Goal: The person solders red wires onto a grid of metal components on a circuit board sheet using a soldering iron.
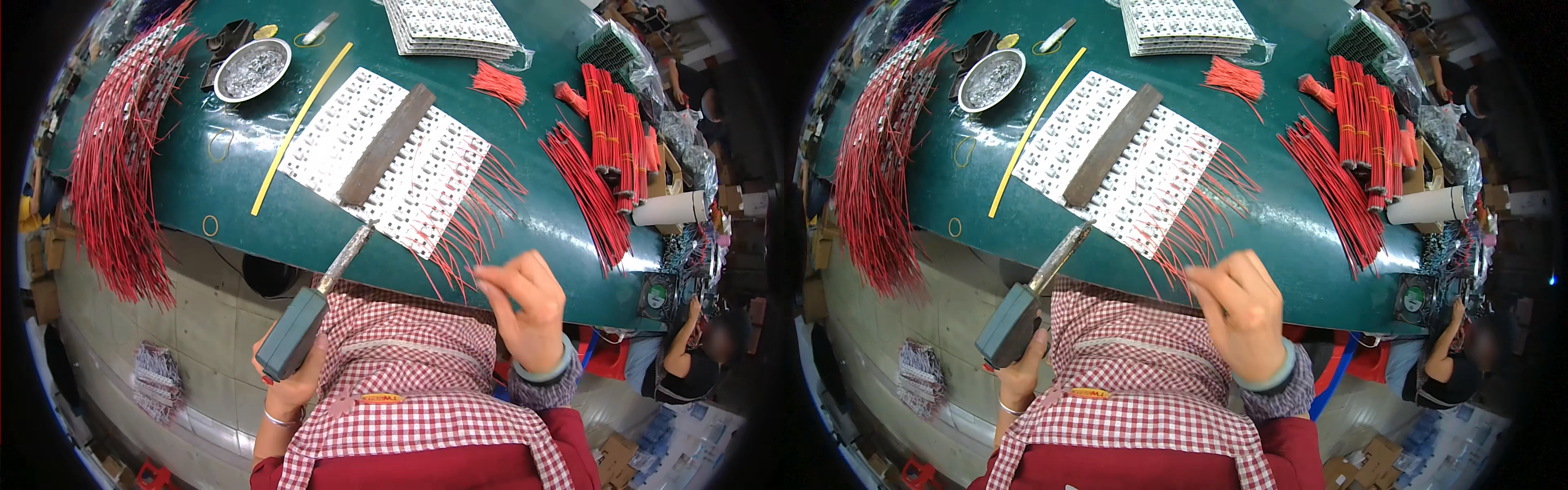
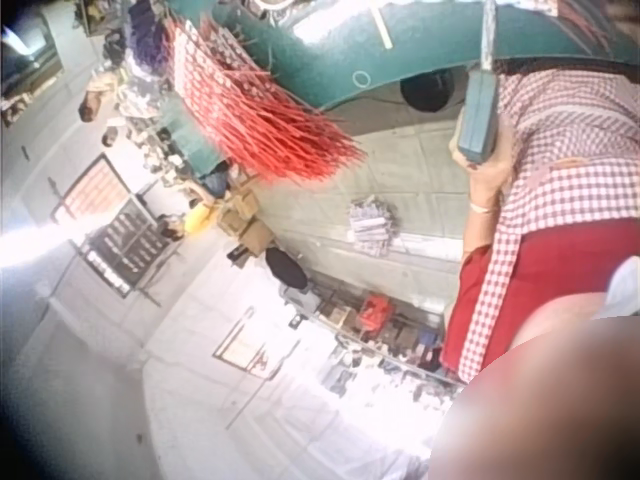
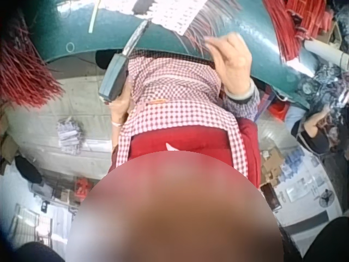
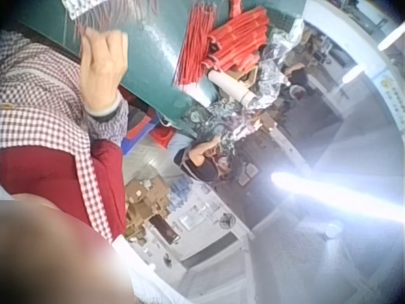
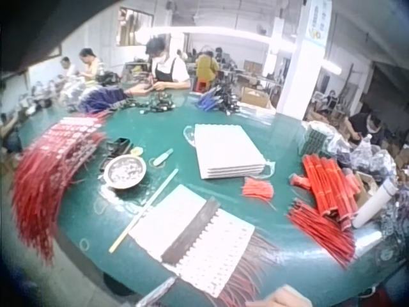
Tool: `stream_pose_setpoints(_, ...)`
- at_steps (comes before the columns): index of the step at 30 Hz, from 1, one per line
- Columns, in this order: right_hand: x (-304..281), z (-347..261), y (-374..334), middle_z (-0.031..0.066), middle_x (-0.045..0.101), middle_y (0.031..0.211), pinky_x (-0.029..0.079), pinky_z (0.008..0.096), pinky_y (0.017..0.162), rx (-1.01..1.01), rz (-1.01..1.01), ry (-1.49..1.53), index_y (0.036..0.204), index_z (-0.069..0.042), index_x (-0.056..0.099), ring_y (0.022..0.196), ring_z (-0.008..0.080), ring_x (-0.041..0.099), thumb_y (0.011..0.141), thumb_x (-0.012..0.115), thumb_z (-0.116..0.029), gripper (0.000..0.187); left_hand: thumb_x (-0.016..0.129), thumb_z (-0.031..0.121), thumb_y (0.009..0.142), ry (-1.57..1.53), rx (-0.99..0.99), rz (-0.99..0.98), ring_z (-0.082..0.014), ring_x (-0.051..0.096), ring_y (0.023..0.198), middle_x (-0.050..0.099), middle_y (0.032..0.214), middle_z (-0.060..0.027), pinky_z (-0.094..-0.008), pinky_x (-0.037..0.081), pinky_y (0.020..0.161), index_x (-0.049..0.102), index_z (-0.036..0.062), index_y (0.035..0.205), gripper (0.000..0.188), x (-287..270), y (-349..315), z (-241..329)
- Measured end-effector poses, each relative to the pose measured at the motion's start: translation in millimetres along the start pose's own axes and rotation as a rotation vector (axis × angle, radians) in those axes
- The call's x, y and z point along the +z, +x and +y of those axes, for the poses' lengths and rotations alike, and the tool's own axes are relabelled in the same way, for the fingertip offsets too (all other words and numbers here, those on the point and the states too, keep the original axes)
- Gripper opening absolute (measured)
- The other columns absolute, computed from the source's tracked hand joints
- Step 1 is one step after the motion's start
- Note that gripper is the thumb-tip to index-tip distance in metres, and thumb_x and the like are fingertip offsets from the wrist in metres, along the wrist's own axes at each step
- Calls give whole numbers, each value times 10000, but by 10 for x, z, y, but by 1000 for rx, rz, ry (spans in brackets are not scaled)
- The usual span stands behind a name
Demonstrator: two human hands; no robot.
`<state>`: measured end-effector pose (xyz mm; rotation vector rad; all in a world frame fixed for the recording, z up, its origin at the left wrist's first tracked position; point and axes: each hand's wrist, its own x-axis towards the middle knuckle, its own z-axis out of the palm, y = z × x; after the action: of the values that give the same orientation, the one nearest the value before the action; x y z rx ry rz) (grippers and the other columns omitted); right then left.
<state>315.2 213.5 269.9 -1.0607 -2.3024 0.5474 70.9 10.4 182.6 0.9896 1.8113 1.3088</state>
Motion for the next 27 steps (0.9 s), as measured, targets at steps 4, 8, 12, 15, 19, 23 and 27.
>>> stream_pose_setpoints(4,592,187,242,83,573,783,478,386,644,-71,101,28,874,-35,710,770,277,581,778,747,15,114,716,-20,875,23,57,10,-202,668,1040,694,1170,-146,-314,538,889,644,-55,1228,362,8,-39,-67)
stream_pose_setpoints(8,897,270,284,84,570,788,484,386,660,-30,85,-20,844,-39,697,794,283,586,794,738,-11,71,718,-20,873,31,42,41,-197,672,1015,697,1164,-136,-313,542,871,647,-54,1223,358,-4,-104,-85)
stream_pose_setpoints(12,966,283,267,90,566,812,484,394,687,12,35,-32,828,-47,669,803,293,581,790,729,-9,80,720,-19,873,-37,2,55,-181,675,976,700,1152,-129,-300,543,844,656,-52,1211,345,4,2,-60)
stream_pose_setpoints(15,971,277,290,96,558,843,478,405,706,8,0,-32,857,-44,641,826,301,571,796,712,4,106,719,-25,871,1,83,70,-172,675,965,705,1137,-125,-294,542,832,664,-54,1199,334,22,70,-108)
stream_pose_setpoints(19,984,279,296,109,558,891,470,418,726,-7,-18,-56,923,-27,602,858,314,561,814,681,25,144,715,-30,871,-65,2,52,-174,676,971,708,1128,-121,-296,542,837,667,-55,1198,332,20,112,-57)
stream_pose_setpoints(23,952,216,315,123,603,888,480,403,720,13,101,74,933,-12,611,826,317,595,821,677,49,144,718,-29,868,-36,-15,51,-181,677,976,708,1127,-124,-298,539,845,663,-55,1207,344,15,125,-106)
stream_pose_setpoints(27,939,81,362,121,601,797,498,387,620,-19,105,146,917,-9,666,698,298,627,795,715,69,154,732,-23,862,-7,54,72,-178,677,926,716,1095,-117,-295,539,804,676,-53,1178,322,32,138,-109)
